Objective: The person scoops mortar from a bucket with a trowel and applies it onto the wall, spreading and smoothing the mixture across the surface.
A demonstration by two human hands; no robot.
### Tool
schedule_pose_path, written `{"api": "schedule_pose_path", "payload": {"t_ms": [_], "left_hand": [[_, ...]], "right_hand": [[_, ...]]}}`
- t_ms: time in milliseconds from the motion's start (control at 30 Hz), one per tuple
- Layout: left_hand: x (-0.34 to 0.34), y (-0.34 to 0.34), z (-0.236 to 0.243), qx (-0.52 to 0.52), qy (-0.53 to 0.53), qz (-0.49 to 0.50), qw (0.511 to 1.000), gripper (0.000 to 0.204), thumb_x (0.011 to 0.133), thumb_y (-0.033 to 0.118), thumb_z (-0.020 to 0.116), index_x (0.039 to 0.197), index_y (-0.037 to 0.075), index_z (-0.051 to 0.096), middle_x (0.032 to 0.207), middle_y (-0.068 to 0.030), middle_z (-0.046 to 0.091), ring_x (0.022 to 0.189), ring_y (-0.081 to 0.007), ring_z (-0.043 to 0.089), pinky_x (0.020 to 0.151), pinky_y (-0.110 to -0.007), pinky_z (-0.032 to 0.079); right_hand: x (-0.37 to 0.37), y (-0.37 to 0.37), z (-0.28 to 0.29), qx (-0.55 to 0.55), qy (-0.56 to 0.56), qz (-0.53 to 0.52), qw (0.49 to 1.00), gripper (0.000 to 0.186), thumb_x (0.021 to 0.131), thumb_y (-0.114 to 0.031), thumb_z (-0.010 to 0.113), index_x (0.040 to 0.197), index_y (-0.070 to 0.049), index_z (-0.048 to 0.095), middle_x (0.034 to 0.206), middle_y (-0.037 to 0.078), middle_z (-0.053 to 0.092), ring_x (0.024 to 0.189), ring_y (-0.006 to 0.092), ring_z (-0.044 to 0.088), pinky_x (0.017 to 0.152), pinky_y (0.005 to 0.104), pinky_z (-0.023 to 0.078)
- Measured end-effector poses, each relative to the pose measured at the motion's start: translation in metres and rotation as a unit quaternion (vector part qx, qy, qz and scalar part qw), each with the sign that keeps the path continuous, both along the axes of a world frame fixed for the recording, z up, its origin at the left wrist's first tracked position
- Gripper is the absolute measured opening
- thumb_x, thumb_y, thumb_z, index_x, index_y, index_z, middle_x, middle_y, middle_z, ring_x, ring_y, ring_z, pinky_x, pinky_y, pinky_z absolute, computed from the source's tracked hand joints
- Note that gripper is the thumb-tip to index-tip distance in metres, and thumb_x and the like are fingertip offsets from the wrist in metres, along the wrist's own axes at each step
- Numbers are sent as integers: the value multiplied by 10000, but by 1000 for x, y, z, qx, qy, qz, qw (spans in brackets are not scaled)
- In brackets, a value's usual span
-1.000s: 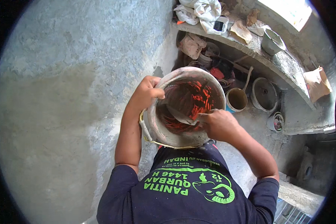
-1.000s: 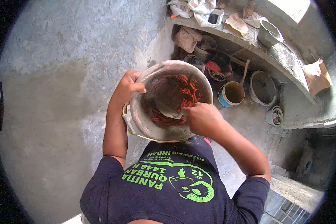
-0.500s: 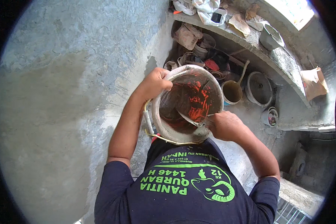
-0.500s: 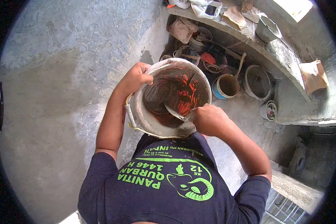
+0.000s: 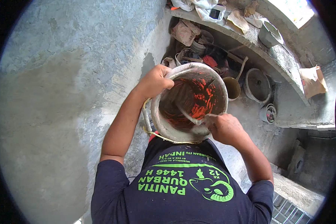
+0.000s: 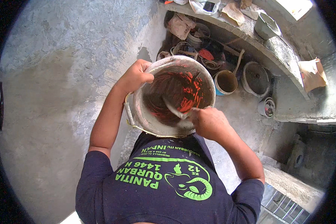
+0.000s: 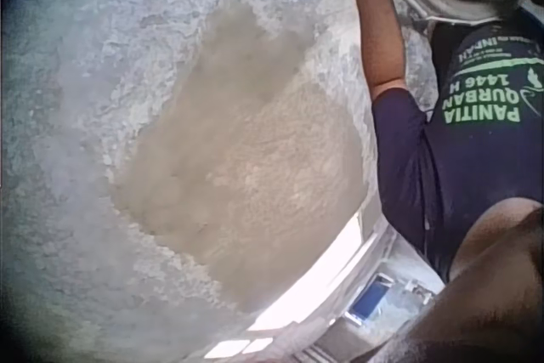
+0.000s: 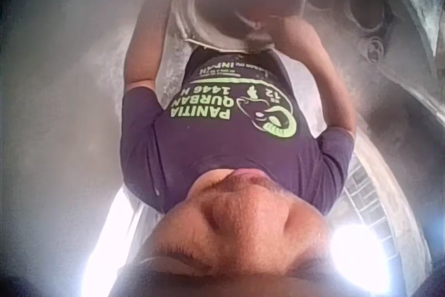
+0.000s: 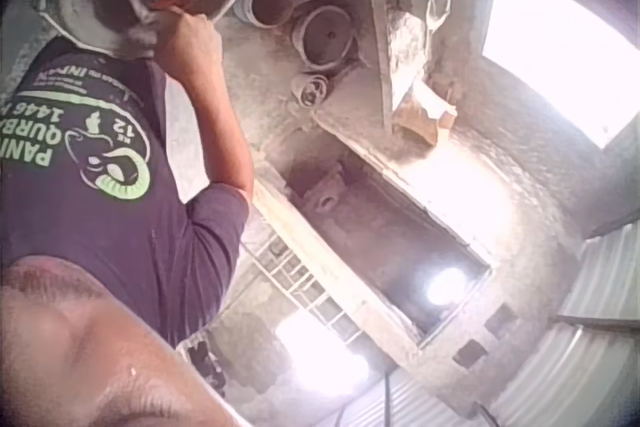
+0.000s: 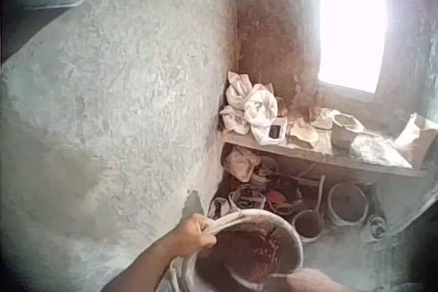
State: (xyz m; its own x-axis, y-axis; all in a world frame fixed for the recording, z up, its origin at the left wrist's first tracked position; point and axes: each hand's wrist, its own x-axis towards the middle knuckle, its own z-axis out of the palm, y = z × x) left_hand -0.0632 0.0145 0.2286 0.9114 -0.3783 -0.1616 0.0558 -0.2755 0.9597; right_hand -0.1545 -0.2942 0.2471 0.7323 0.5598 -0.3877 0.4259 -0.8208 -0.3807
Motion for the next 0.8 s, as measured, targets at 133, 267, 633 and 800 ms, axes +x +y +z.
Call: {"api": "schedule_pose_path", "payload": {"t_ms": [133, 267, 633, 800], "left_hand": [[-1, -4, -2, -9, -10, -5, 1000, 197, 728, -12, 576, 857, -48, 720, 757, 22, 662, 675, -62, 570, 627, -260, 468], [-2, -16, 8, 24, -24, -33, 999, 224, 735, -11, 569, 888, -56, 726, 771, 16, 672, 688, -60, 578, 638, -258, 473], [-11, -10, 8, -23, -9, 16, 1000, 76, 749, 32, 585, 747, -9, 649, 649, 88, 515, 593, -53, 455, 544, -281, 372], [2, -21, 0, -14, -61, -32, 998, 76, 748, 46, 591, 698, -7, 614, 617, 62, 491, 589, -53, 445, 538, -295, 367]], "right_hand": [[14, -1, 7, -40, -91, -109, 989, 219, 879, -199, 635, 1049, -62, 646, 865, 230, 709, 821, 431, 707, 723, 534, 566], [10, 2, -11, -36, -105, -101, 989, 183, 854, -174, 641, 981, -49, 680, 845, 231, 709, 824, 420, 711, 738, 523, 571], [29, -25, 27, 55, -42, -38, 997, 269, 903, -189, 659, 1152, -94, 697, 940, 219, 714, 873, 423, 687, 775, 514, 548], [30, -1, -6, -49, -122, -7, 991, 360, 910, -259, 671, 1210, -68, 617, 919, 214, 684, 847, 404, 695, 711, 506, 557]]}}
